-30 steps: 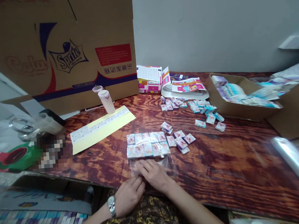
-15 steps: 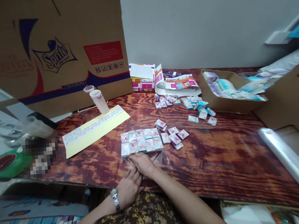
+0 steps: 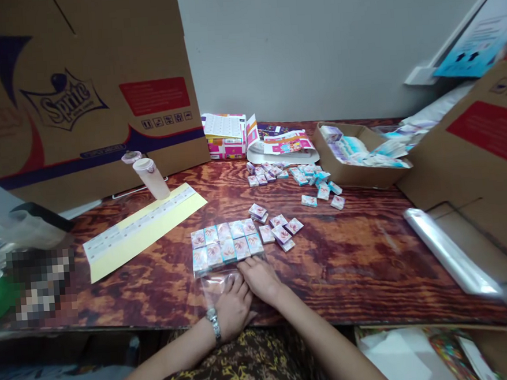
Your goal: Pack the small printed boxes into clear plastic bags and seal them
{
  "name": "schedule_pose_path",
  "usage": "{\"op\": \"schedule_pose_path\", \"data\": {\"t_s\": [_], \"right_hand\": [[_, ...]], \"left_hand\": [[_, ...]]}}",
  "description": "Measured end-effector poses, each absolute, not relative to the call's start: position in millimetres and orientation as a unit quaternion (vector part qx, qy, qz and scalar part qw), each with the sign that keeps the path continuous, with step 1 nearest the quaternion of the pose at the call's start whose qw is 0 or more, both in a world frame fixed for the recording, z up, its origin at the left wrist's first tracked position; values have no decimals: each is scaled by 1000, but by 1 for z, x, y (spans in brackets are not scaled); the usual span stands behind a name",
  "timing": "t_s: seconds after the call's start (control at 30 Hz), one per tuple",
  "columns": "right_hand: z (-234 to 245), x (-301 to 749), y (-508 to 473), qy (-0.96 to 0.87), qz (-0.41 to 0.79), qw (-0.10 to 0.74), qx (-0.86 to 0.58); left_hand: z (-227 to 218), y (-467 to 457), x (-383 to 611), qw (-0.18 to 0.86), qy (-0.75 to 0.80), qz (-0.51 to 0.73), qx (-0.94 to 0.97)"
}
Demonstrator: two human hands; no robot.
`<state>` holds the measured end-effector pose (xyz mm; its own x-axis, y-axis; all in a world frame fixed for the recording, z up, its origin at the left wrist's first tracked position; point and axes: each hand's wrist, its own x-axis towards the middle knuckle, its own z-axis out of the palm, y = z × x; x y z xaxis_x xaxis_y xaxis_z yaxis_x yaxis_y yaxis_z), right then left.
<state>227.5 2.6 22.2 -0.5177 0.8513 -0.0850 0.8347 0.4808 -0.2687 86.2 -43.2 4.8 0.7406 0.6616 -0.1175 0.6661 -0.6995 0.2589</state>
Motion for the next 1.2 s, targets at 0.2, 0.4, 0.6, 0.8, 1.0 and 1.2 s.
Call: {"op": "schedule_pose_path", "data": {"t_s": [0.2, 0.4, 0.6, 0.8, 1.0, 1.2], "right_hand": [[21, 220, 17, -836, 148, 13, -528], [26, 223, 14, -840, 129, 19, -527], [20, 216, 16, -842, 68, 24, -534], [13, 206, 24, -828, 55, 17, -558], [20, 215, 37, -798, 69, 8, -598], [28, 189, 14, -847, 194, 140, -476]], "left_hand": [[-10, -42, 88, 131, 360, 22, 923], [14, -51, 78, 87, 369, 95, 920], [41, -57, 20, 4, 629, 224, 744], [25, -31, 3, 213, 730, 234, 606], [11, -4, -1, 373, 705, 256, 546], [9, -5, 3, 539, 654, 300, 439]]}}
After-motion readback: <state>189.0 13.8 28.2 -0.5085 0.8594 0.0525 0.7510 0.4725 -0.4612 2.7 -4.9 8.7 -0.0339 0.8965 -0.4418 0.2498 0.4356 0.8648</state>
